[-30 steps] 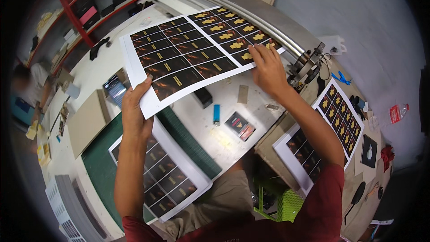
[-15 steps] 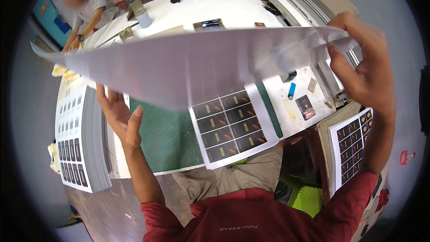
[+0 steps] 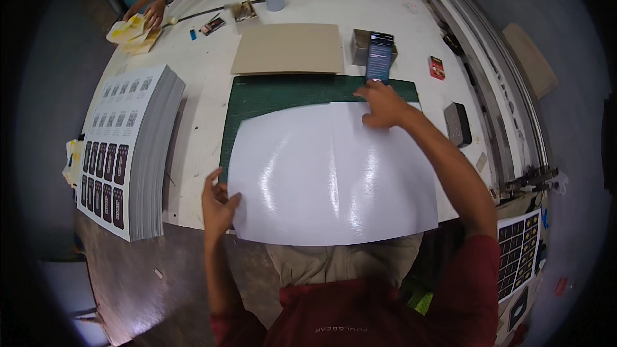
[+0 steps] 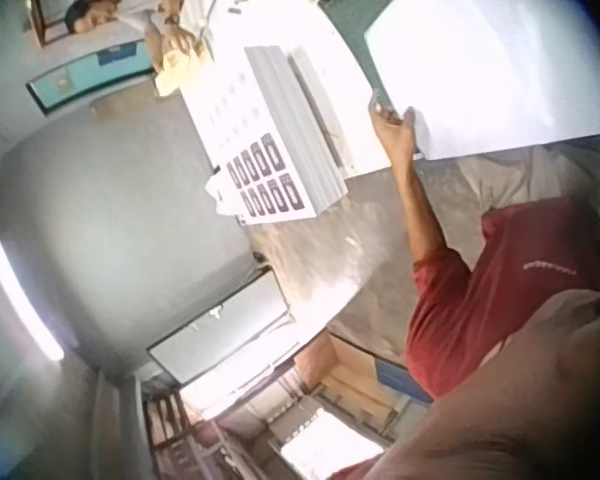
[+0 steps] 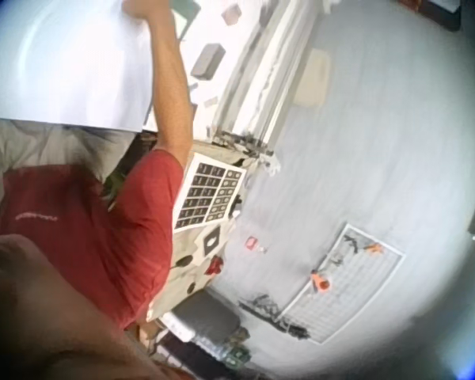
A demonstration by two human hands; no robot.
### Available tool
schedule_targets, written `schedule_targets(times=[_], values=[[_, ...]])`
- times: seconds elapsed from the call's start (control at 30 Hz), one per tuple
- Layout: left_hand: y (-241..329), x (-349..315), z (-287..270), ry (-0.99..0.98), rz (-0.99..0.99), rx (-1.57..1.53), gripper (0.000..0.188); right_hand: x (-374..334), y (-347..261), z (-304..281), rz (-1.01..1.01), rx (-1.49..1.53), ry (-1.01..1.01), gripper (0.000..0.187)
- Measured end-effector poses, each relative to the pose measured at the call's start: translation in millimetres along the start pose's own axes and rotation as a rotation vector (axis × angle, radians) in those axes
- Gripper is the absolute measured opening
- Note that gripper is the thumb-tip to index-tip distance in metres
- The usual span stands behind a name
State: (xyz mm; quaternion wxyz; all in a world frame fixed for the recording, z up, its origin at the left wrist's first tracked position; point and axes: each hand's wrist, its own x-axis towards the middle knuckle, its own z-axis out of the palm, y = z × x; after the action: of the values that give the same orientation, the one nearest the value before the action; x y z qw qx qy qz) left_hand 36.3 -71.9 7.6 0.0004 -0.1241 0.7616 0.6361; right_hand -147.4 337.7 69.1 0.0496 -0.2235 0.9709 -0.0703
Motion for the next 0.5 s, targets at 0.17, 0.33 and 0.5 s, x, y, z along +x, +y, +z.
schedule_targets(times=[0.17,0.33,0.5], values=[[-32,-5,7,0.004,-0.019,0.046,0.070,51,-33,33,-0.035,0.056,0.363,0.040],[-34,-4,8,-0.015,-0.031,0.067,0.067,130,-55,55,-0.073,-0.094,0.404,0.029],[-27,-8,8,0.002,-0.019,0.173,0.067,160,-55,70,-0.091,-0.266,0.469,0.024]])
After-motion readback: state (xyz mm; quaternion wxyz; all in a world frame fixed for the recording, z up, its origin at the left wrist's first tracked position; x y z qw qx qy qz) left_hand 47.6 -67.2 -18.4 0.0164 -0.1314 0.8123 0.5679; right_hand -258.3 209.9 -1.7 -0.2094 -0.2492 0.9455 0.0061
